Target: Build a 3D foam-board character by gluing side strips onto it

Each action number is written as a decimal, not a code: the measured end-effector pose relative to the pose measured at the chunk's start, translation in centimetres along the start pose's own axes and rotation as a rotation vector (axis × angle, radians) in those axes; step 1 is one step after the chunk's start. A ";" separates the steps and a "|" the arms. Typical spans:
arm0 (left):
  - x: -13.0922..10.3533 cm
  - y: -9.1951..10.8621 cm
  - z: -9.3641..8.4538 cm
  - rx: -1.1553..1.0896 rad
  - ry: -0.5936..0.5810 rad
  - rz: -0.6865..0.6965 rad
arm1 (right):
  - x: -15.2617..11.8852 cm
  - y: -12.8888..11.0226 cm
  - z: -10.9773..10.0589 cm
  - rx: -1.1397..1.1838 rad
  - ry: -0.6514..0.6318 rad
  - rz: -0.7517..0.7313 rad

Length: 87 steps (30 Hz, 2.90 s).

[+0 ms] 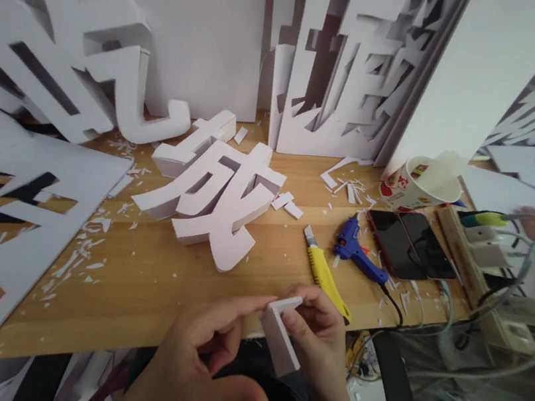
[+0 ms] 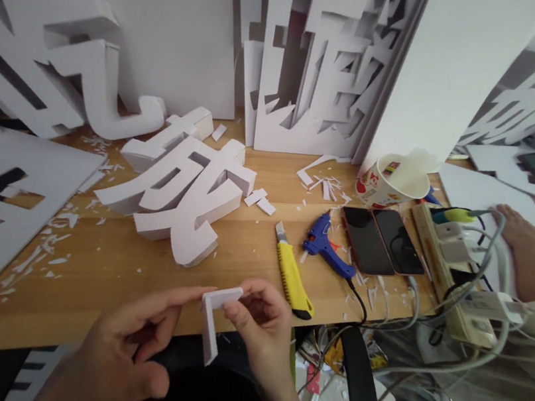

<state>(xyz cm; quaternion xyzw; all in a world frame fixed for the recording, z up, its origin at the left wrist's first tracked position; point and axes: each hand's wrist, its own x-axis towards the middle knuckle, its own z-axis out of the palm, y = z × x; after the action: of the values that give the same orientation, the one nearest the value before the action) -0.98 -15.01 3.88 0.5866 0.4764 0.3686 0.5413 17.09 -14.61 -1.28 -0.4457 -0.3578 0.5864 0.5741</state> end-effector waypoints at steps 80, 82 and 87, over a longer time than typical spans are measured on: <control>-6.8 2.8 1.1 -0.800 -0.278 -0.143 | -5.3 -1.6 4.6 -0.467 -0.030 -0.911; -6.8 3.0 1.4 -0.830 -0.301 -0.117 | -5.5 -1.8 4.9 -0.401 -0.028 -0.883; -6.7 2.7 2.3 -0.882 -0.333 -0.140 | -5.7 -2.3 4.9 -0.312 -0.018 -0.809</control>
<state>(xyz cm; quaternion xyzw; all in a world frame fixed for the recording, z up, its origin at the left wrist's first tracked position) -0.22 -21.92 6.73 0.3185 0.2199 0.3993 0.8311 13.00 -19.63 3.16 -0.3462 -0.5929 0.2568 0.6802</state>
